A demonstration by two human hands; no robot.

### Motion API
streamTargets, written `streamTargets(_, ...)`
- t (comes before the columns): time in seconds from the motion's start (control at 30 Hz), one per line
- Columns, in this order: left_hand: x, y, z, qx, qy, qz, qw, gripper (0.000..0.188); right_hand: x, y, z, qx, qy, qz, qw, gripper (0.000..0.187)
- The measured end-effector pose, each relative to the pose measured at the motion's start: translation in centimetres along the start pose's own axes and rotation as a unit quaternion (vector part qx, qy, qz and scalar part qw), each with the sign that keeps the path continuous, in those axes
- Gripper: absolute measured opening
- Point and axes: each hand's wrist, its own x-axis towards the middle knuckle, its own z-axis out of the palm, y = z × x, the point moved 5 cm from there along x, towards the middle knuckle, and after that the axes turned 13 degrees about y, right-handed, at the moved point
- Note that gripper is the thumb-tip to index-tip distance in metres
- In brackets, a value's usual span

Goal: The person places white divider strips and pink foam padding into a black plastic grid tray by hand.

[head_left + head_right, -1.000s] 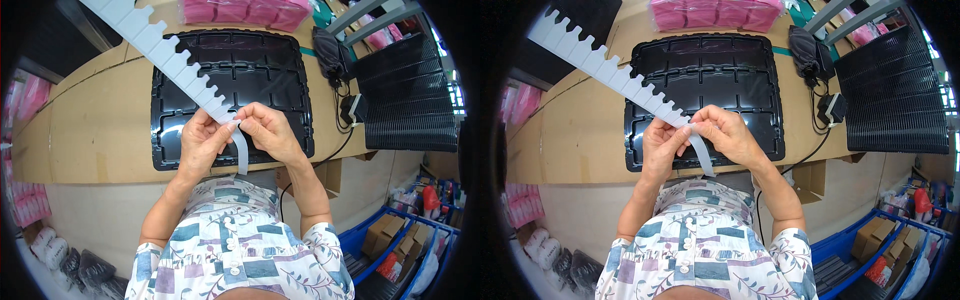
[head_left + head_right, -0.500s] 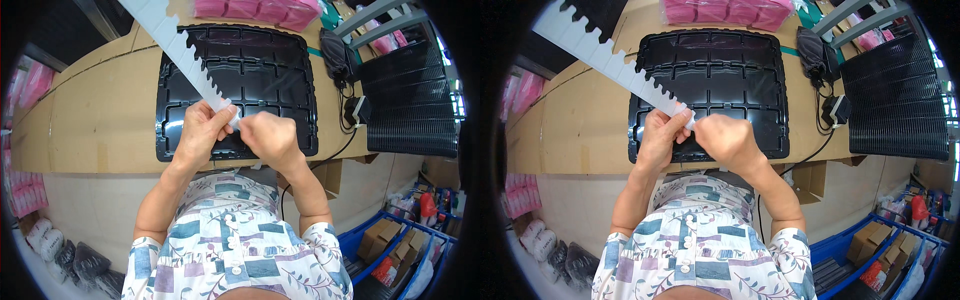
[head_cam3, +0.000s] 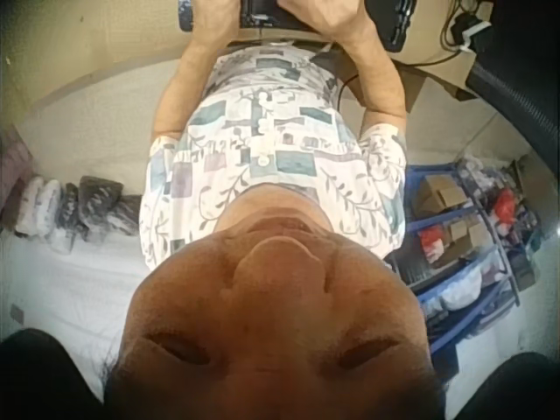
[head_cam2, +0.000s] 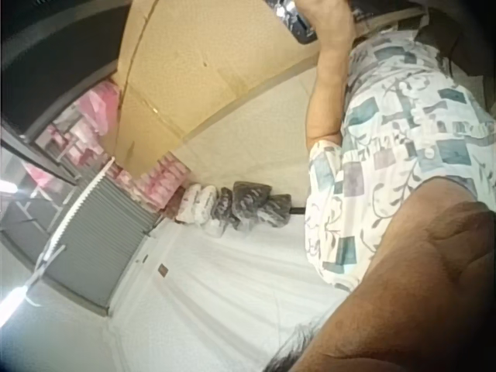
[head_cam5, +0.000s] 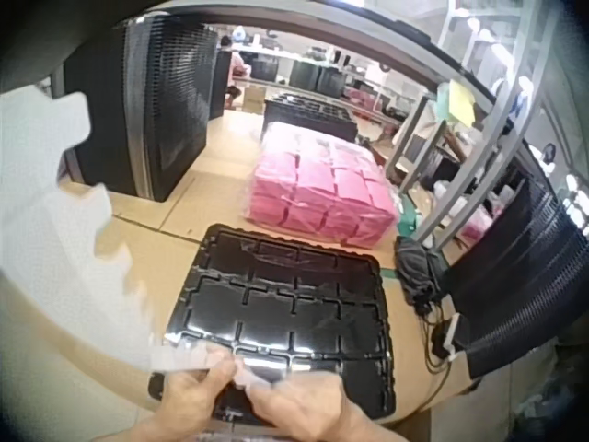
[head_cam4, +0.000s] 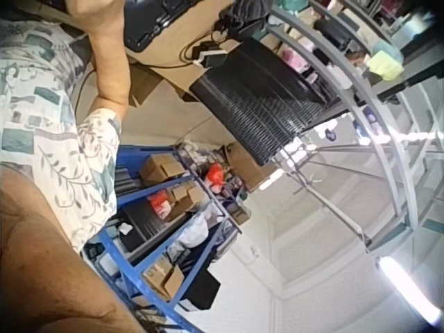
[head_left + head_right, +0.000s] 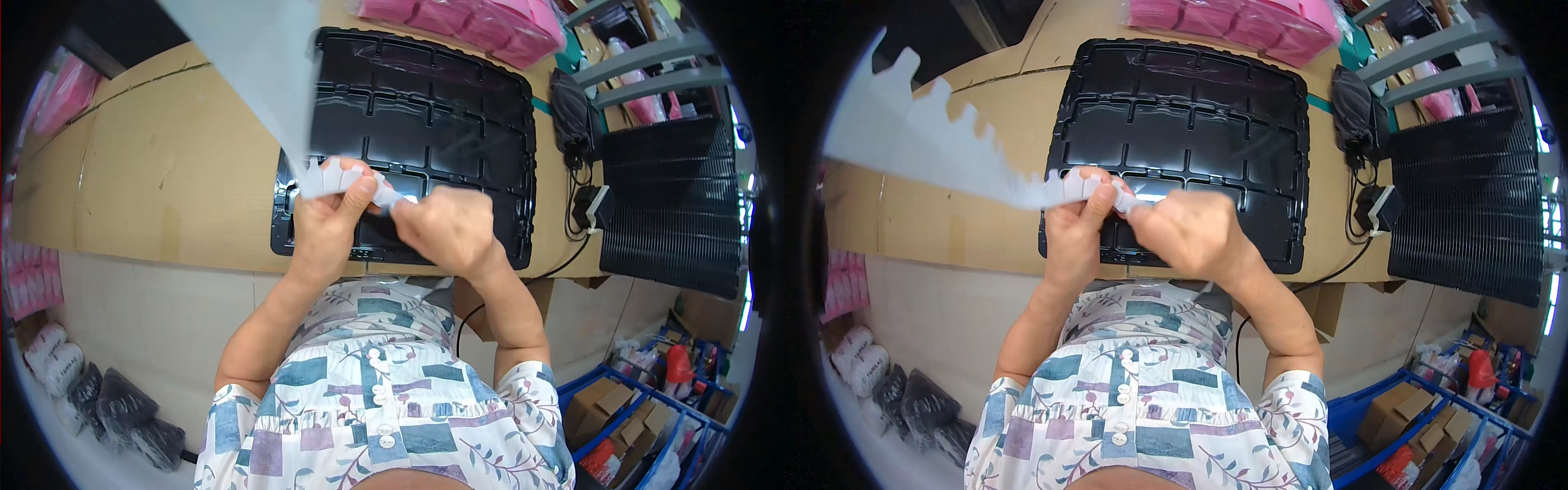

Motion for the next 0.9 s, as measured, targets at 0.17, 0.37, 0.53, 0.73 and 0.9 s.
streamTargets(0.17, 0.0, 0.9, -2.0, 0.102, 0.031, 0.033, 0.994, 0.015, 0.7, 2.7, 0.4, 0.086, 0.037, 0.213, 0.973, 0.010)
streamTargets(0.37, -0.6, 2.1, -5.8, 0.155, 0.113, 0.124, 0.974, 0.012, 3.0, 14.3, 7.1, 0.015, -0.073, 0.345, 0.936, 0.018)
streamTargets(0.53, -0.8, 1.6, -5.3, 0.184, 0.082, 0.103, 0.974, 0.016, 3.5, 18.5, 12.0, -0.087, -0.113, 0.300, 0.943, 0.019)
streamTargets(0.73, -0.8, 1.6, -5.5, 0.203, 0.088, 0.115, 0.968, 0.017, 3.8, 18.8, 12.4, -0.135, -0.184, 0.306, 0.924, 0.022)
streamTargets(0.9, -1.0, 1.8, -5.1, 0.197, 0.084, 0.111, 0.971, 0.016, 3.9, 19.2, 12.4, -0.124, -0.206, 0.295, 0.925, 0.019)
